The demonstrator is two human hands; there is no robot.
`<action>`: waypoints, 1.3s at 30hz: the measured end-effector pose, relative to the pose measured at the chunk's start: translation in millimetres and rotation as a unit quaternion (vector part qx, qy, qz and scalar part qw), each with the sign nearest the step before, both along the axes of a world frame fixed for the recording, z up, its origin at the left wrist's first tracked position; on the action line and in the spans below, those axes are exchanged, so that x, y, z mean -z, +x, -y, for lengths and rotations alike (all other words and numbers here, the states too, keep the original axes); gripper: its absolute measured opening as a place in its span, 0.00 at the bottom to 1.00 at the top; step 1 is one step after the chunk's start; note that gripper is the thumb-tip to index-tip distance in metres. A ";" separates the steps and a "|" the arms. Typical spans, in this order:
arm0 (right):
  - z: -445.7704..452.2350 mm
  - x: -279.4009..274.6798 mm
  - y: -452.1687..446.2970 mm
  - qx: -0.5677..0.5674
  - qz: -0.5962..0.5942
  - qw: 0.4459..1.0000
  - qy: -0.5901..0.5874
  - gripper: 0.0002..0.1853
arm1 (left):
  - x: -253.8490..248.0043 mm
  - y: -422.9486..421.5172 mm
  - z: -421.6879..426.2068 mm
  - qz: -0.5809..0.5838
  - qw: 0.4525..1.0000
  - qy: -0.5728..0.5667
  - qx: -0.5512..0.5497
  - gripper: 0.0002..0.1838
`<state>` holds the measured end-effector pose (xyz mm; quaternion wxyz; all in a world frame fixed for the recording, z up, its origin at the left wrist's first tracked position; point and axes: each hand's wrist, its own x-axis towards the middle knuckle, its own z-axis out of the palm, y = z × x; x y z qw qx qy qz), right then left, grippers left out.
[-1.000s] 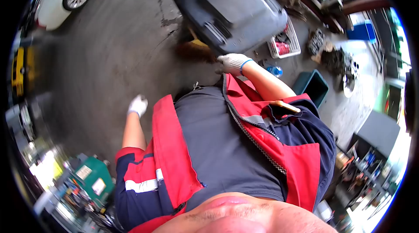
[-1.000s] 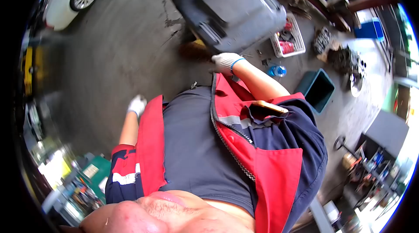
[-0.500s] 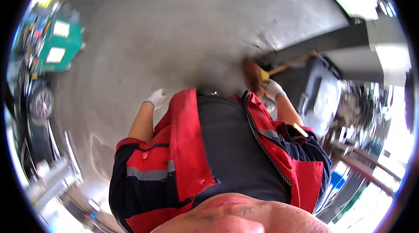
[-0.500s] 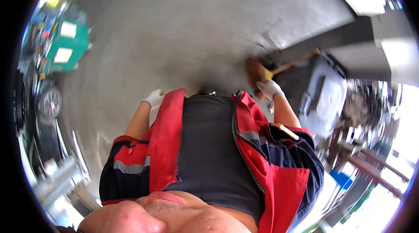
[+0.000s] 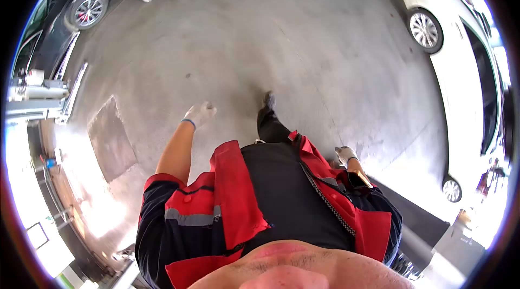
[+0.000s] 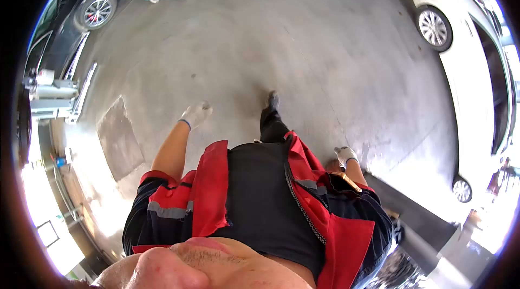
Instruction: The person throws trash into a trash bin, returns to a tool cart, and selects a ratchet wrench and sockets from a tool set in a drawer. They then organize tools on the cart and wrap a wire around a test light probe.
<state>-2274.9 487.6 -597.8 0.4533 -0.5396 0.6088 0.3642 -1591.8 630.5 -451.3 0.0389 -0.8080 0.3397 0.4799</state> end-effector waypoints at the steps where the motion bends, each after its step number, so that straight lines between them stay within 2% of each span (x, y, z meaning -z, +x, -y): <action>1: 37.9 1.4 37.5 -0.012 0.029 0.999 -0.011 0.19 | 14.1 22.4 -3.4 0.001 1.000 0.012 -0.005 0.25; 2: 85.3 2.3 70.8 -0.029 0.058 0.998 -0.024 0.19 | 36.4 43.6 -16.6 0.043 0.978 0.058 0.195 0.24; 3: 139.9 7.2 105.3 -0.046 0.091 0.994 -0.040 0.19 | 57.7 60.4 -33.2 0.086 0.914 0.101 0.384 0.24; 4: 197.1 21.4 145.4 -0.068 0.071 0.995 -0.004 0.19 | 62.1 69.6 -43.6 0.061 0.913 0.164 0.368 0.24; 5: 241.9 29.4 188.4 -0.084 0.044 0.995 0.037 0.18 | 100.9 87.1 -92.0 0.052 0.976 0.201 0.069 0.28; 6: 280.7 39.7 222.1 -0.099 0.017 0.992 0.075 0.18 | 7.6 66.5 -29.7 0.060 0.962 0.243 -0.108 0.32; 7: 323.4 42.5 261.6 -0.406 0.079 0.910 0.010 0.18 | -23.2 66.3 -9.5 0.062 0.951 0.269 -0.140 0.33; 8: 364.3 47.4 301.6 -0.669 0.130 0.730 -0.058 0.18 | -36.6 63.4 -2.3 0.063 0.938 0.294 -0.171 0.33; 9: 406.1 53.5 347.5 -0.645 0.133 0.747 -0.093 0.19 | -21.3 72.9 -19.4 0.050 0.942 0.277 -0.185 0.32; 10: 424.4 57.7 379.5 -0.619 0.135 0.763 -0.129 0.19 | -11.1 66.4 -40.5 0.046 0.931 0.267 -0.245 0.30; 11: 452.9 24.1 430.2 -0.584 0.159 0.783 -0.144 0.21 | -2.7 62.5 -38.1 0.037 0.929 0.272 -0.249 0.29; 13: 503.0 1.8 511.8 -0.582 0.221 0.760 -0.186 0.23 | 16.5 59.9 -32.4 0.024 0.927 0.276 -0.252 0.28; 15: 540.7 56.5 558.7 -0.639 0.292 0.674 -0.226 0.24 | 127.7 58.7 -93.9 -0.032 0.958 0.235 -0.162 0.29; 16: 554.0 71.2 583.8 -0.634 0.295 0.681 -0.216 0.24 | 82.2 74.8 -17.4 -0.029 0.910 0.285 -0.299 0.32; 17: 541.2 76.9 586.1 -0.626 0.296 0.691 -0.207 0.23 | 120.2 73.7 -40.8 -0.079 0.930 0.236 -0.272 0.35; 18: 556.3 82.9 609.6 -0.619 0.299 0.700 -0.195 0.22 | 147.1 95.4 -17.8 -0.112 0.932 0.251 -0.238 0.34; 20: 565.5 66.2 632.7 -0.739 0.249 0.597 -0.192 0.21 | 170.1 142.5 40.0 -0.119 0.941 0.209 -0.239 0.33; 21: 570.5 48.9 642.7 -0.791 0.220 0.540 -0.188 0.20 | 178.4 175.2 75.8 -0.112 0.957 0.192 -0.187 0.33; 22: 578.9 3.8 659.8 -0.634 0.176 0.744 -0.115 0.21 | 186.6 211.6 118.3 -0.106 0.970 0.175 -0.132 0.33; 24: 598.0 -55.8 671.8 -0.382 0.113 0.917 -0.038 0.25 | 128.2 311.0 265.8 -0.058 0.985 0.151 -0.054 0.30; 25: 585.7 -68.2 642.7 -0.343 0.099 0.933 -0.042 0.29 | 121.0 341.9 299.4 -0.024 0.992 0.126 -0.013 0.28; 27: 604.8 -86.4 629.7 -0.282 0.097 0.954 -0.019 0.29 | 119.4 406.8 359.8 0.055 0.991 0.083 0.088 0.23; 29: 625.1 -21.5 578.9 -0.179 0.088 0.980 0.005 0.29 | 103.4 455.7 420.5 0.140 0.977 0.039 0.159 0.20; 30: 626.9 -22.3 574.2 -0.020 0.075 0.997 -0.011 0.29 | 53.2 470.8 475.8 0.177 0.968 0.037 0.173 0.21; 31: 620.9 -27.6 563.0 0.135 0.061 0.989 -0.028 0.29 | 17.0 473.3 508.6 0.164 0.986 0.004 0.023 0.21; 32: 644.0 2.4 548.3 0.008 0.045 0.999 -0.026 0.30 | 5.4 497.5 555.0 0.146 0.981 -0.029 -0.125 0.21; 33: 692.3 32.9 567.5 -0.095 0.020 0.995 -0.009 0.29 | 35.1 563.8 628.4 0.140 0.979 -0.068 -0.131 0.21; 35: 785.8 89.9 606.3 -0.304 -0.021 0.952 0.017 0.28 | 88.7 627.2 704.7 0.121 0.970 -0.145 -0.152 0.21; 37: 843.8 109.6 642.2 -0.373 -0.022 0.927 0.028 0.27 | 92.4 621.5 742.8 0.132 0.979 -0.069 -0.138 0.21; 39: 894.2 95.8 683.3 -0.414 -0.016 0.910 0.021 0.27 | 82.9 600.5 748.6 0.118 0.989 -0.002 -0.090 0.21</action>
